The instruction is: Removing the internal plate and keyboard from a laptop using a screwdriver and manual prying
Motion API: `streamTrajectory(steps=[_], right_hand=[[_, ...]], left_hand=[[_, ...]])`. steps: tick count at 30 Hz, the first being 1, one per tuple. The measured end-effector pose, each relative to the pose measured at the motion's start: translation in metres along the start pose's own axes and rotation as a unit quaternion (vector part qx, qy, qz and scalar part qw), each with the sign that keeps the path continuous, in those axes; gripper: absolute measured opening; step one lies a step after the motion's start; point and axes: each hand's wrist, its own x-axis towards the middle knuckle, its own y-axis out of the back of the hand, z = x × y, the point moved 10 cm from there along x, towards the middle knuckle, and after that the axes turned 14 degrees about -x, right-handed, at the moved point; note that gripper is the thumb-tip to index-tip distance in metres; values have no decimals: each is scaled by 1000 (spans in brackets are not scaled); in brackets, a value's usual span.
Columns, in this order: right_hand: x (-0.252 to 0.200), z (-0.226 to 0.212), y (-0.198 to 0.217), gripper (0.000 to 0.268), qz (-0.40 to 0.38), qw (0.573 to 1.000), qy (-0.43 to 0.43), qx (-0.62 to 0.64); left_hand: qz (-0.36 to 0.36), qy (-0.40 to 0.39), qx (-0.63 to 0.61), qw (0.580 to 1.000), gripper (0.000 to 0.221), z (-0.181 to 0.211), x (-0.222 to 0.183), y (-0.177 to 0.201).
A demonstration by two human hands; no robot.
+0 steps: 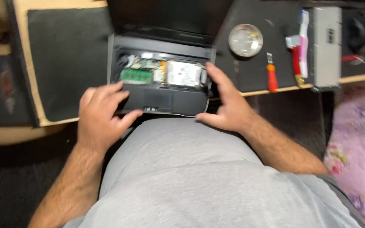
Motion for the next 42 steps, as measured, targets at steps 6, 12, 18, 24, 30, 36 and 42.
streamTrajectory(steps=[6, 12, 18, 24, 30, 36, 42], right_hand=[[9, 17, -11, 114, 32, 996, 58, -63], [17, 17, 1, 95, -79, 996, -13, -37], [-19, 50, 108, 44, 113, 955, -8, -276], [-96, 127, 209, 52, 108, 839, -369, -385], [-126, 171, 204, 71, 42, 814, -459, -353], [-128, 190, 210, 60, 125, 843, -300, -429], [-106, 156, 208, 62, 68, 817, -442, -364]], left_hand=[[3, -17, 6, 1000, 38, 15, -13, -11], [-45, -19, 22, 999, 50, 25, 1, -14], [-70, 9, -24, 997, 49, 3, 3, -13], [-37, 46, -74, 996, 32, -16, -1, -11], [-37, 55, -61, 996, 27, -14, 4, -15], [-53, 26, -86, 995, 23, -4, 9, -10], [-32, 28, -103, 994, 23, -1, 10, -4]])
